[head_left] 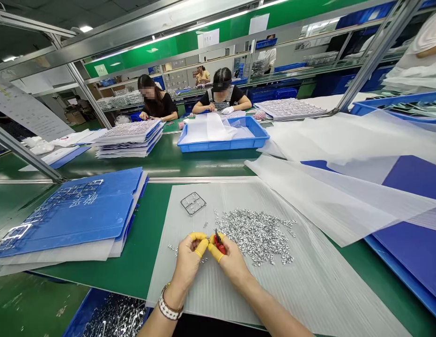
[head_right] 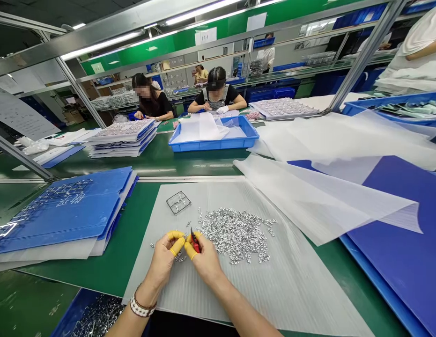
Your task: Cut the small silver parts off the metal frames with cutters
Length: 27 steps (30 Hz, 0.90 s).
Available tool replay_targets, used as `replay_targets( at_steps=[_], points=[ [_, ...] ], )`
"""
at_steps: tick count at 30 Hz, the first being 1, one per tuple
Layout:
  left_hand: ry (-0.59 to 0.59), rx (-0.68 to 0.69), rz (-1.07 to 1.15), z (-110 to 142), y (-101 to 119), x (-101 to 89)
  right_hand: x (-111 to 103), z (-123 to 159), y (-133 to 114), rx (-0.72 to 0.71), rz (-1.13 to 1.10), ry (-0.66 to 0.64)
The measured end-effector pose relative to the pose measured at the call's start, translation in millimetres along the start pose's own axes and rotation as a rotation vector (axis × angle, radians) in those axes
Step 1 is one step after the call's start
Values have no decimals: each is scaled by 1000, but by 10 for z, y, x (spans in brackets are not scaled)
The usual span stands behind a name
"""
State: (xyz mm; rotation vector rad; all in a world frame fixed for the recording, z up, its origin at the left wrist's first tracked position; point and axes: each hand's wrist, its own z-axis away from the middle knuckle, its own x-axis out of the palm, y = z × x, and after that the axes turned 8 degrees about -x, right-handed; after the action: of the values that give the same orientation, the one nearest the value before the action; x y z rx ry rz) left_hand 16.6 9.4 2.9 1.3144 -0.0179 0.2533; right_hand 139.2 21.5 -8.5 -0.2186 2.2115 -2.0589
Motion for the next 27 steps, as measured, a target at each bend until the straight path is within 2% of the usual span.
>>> replay_targets(
  at_steps=[5, 10, 14, 18, 20, 24, 27],
  points=[
    [0, 15, -44, -12, -15, -9, -47, 8, -32, -24, 26, 17],
    [20, 124, -233, -39, -29, -73, -227, 118, -94, -65, 112, 68],
    [24, 256, -514, -52, -28, -83, -405, 304, -101, -106, 245, 70],
    [-27, 387, -860, -111, 21, -64, -506, 474, -31, -185, 339, 48],
    [-22, 426, -992, -204, 88, -78, -542, 546, 29, -228, 355, 24],
    [114, 476, -1184, -551, 296, -162, -633, 681, 109, -302, 342, -67],
    [192, 441, -1339, -864, 424, -211, -686, 756, 86, -295, 353, -146]
  ],
)
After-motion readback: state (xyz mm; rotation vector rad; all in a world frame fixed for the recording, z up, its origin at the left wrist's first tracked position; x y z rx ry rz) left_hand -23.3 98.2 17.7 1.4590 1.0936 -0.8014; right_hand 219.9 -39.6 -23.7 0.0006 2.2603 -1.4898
